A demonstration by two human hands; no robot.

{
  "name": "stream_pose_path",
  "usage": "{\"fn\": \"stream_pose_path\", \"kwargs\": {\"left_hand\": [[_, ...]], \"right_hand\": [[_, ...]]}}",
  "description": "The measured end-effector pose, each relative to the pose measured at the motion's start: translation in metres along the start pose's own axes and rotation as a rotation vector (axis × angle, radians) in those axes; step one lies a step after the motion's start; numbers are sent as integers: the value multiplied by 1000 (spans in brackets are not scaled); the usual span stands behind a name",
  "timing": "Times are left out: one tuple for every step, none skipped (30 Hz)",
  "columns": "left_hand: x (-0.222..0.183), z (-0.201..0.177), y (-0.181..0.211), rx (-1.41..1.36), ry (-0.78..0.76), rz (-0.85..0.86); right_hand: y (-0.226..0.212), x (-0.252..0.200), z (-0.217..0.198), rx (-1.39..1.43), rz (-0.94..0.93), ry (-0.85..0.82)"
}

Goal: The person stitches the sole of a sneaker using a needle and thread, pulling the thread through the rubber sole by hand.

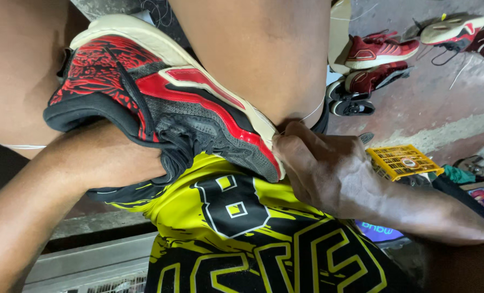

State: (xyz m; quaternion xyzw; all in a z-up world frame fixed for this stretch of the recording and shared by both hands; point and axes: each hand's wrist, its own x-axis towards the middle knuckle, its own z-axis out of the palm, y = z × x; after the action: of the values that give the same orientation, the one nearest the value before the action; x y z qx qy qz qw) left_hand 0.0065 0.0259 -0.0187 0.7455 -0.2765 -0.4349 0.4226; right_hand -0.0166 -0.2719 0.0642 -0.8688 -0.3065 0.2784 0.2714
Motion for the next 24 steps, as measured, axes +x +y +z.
{"fn": "stream_pose_path", "kwargs": {"left_hand": [[2, 0, 1, 25, 12, 17], [4, 0, 1, 41, 13, 33], [5, -2, 1, 52, 19, 40], [5, -2, 1, 59, 25, 42], [6, -2, 1, 63, 28, 40], [7, -4, 2, 69, 23, 44], [8, -6, 2, 70, 25, 45], [7, -7, 3, 72, 29, 40], [6, -7, 4, 73, 29, 35], [6, -8, 3, 73, 41, 25], [5, -7, 4, 74, 42, 21], [4, -7, 5, 79, 45, 21], [3, -6, 6, 81, 56, 18], [2, -5, 7, 81, 60, 18], [0, -4, 9, 85, 63, 19], [2, -5, 9, 88, 65, 30], [3, -6, 9, 89, 68, 44], [2, -5, 10, 86, 70, 51], [3, -5, 9, 73, 77, 56], [1, -3, 10, 68, 92, 54], [-1, -1, 10, 59, 106, 51], [-1, 0, 9, 55, 125, 52], [-2, 0, 8, 44, 145, 51], [-5, -1, 8, 25, 161, 56]], "right_hand": [[2, -3, 3, 1, 8, 27], [3, -5, 5, 7, 12, 41], [3, -7, 7, 13, 15, 56], [4, -9, 9, 22, 12, 67], [4, -10, 11, 22, 7, 77], [4, -11, 12, 20, 4, 89], [3, -11, 12, 19, 1, 102], [4, -11, 11, 20, 3, 93], [4, -10, 9, 22, 4, 85], [5, -8, 7, 24, 6, 76], [4, -7, 2, 11, 1, 49], [4, -8, -5, -7, -3, 26], [4, -7, -12, -24, -6, 2], [3, -5, -16, -80, -30, -20], [3, -4, -20, -136, -53, -42], [3, -2, -24, -199, -67, -59], [2, 0, -27, -258, -73, -68], [0, 2, -28, -316, -82, -82], [-1, 4, -30, -375, -91, -96], [0, 7, -34, -384, -126, -102], [1, 9, -38, -392, -161, -108], [3, 12, -41, -400, -192, -114], [5, 15, -42, -423, -212, -132], [6, 15, -43, -441, -225, -150]]}}
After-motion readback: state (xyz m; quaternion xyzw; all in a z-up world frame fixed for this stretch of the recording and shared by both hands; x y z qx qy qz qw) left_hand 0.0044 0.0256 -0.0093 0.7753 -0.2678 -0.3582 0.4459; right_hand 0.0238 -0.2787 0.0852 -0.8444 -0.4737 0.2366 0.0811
